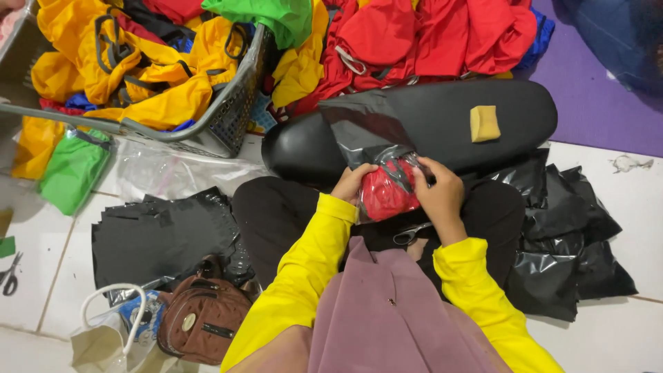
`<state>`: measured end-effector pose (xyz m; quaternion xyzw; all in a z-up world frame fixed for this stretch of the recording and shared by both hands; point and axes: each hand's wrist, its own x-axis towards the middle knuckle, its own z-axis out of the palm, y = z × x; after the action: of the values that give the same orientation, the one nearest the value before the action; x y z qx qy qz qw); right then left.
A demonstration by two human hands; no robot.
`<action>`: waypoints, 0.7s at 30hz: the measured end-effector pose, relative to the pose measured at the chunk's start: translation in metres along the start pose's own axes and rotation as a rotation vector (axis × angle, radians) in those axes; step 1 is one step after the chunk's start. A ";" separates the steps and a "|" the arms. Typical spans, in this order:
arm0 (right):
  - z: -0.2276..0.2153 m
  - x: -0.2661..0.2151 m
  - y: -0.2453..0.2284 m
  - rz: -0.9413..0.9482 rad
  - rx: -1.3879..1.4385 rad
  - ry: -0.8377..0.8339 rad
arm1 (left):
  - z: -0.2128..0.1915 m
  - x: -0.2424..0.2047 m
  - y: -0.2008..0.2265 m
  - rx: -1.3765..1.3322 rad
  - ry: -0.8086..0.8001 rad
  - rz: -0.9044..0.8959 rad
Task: Folding red rain covers and placing them into individual plastic bags, then organizing them into larger black bags.
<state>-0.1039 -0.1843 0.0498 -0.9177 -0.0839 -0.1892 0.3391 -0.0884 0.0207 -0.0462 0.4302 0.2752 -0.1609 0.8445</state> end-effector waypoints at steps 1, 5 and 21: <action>-0.013 -0.001 -0.020 0.001 -0.001 0.008 | -0.001 -0.003 0.007 0.004 -0.006 0.002; -0.041 -0.008 -0.076 -0.410 -0.174 -0.058 | -0.018 0.023 0.006 -0.007 -0.029 -0.027; 0.051 0.014 -0.048 -0.232 0.058 -0.026 | 0.042 -0.017 0.003 -0.046 -0.120 0.367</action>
<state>-0.0897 -0.1142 0.0478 -0.8941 -0.1991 -0.2126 0.3402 -0.0869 -0.0108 -0.0137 0.4432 0.1449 -0.0234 0.8843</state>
